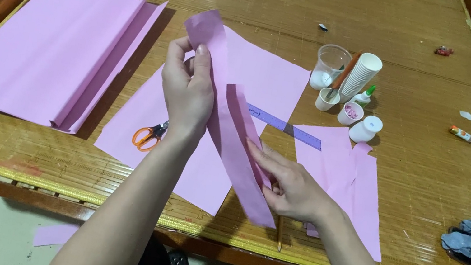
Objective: The person prepares pink paper strips by applying glue with a brush and cutting them to size, then sticks them onto a wall to create a decorative covering.
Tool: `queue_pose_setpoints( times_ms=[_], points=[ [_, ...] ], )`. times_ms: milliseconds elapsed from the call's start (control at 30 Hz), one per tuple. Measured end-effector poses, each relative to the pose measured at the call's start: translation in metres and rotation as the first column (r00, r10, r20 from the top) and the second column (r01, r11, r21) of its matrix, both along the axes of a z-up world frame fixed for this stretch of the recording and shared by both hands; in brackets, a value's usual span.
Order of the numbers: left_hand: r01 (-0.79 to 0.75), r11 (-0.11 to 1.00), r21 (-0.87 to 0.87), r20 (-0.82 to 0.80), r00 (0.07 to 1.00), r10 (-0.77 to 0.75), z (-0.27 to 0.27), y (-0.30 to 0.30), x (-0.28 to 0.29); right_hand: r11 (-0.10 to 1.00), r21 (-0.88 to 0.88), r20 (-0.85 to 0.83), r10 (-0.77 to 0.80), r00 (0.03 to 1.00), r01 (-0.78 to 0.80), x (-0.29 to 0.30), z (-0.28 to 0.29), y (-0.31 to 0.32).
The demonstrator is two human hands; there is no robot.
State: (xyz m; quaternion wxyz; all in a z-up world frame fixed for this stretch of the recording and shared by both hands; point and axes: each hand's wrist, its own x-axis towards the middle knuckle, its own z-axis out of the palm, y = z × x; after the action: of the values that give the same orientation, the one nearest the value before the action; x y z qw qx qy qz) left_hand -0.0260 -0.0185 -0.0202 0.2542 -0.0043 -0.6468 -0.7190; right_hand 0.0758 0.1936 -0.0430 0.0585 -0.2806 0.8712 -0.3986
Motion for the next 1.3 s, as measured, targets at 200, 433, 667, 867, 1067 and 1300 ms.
queue_pose_setpoints(
  times_ms=[200, 433, 667, 867, 1067, 1300],
  points=[
    [0.209, 0.913, 0.350, 0.181, 0.941, -0.285, 0.014, 0.010, 0.006, 0.989, -0.126, -0.375, -0.116, 0.920, 0.074, -0.007, -0.012, 0.009],
    [0.410, 0.748, 0.522, 0.159, 0.814, -0.558, 0.032, 0.013, 0.025, 0.963, -0.203, -0.443, -0.253, 0.860, 0.179, -0.012, -0.011, 0.023],
    [0.621, 0.642, 0.449, -0.109, 0.752, -0.651, 0.010, 0.012, 0.022, 0.978, -0.023, -0.570, -0.182, 0.802, 0.206, -0.009, 0.003, 0.021],
    [0.562, 0.782, 0.270, -0.126, 0.826, -0.549, 0.003, 0.016, 0.019, 0.966, 0.098, -0.654, -0.119, 0.747, 0.240, -0.004, -0.003, 0.012],
    [0.424, 0.895, 0.139, -0.143, 0.903, -0.405, 0.008, 0.019, 0.022, 0.994, -0.081, -0.553, -0.111, 0.826, 0.079, -0.001, 0.000, 0.005],
    [0.281, 0.954, 0.103, -0.126, 0.955, -0.267, -0.028, 0.019, -0.007, 0.876, -0.369, -0.106, -0.372, 0.922, 0.311, -0.003, 0.004, 0.014]
  ],
)
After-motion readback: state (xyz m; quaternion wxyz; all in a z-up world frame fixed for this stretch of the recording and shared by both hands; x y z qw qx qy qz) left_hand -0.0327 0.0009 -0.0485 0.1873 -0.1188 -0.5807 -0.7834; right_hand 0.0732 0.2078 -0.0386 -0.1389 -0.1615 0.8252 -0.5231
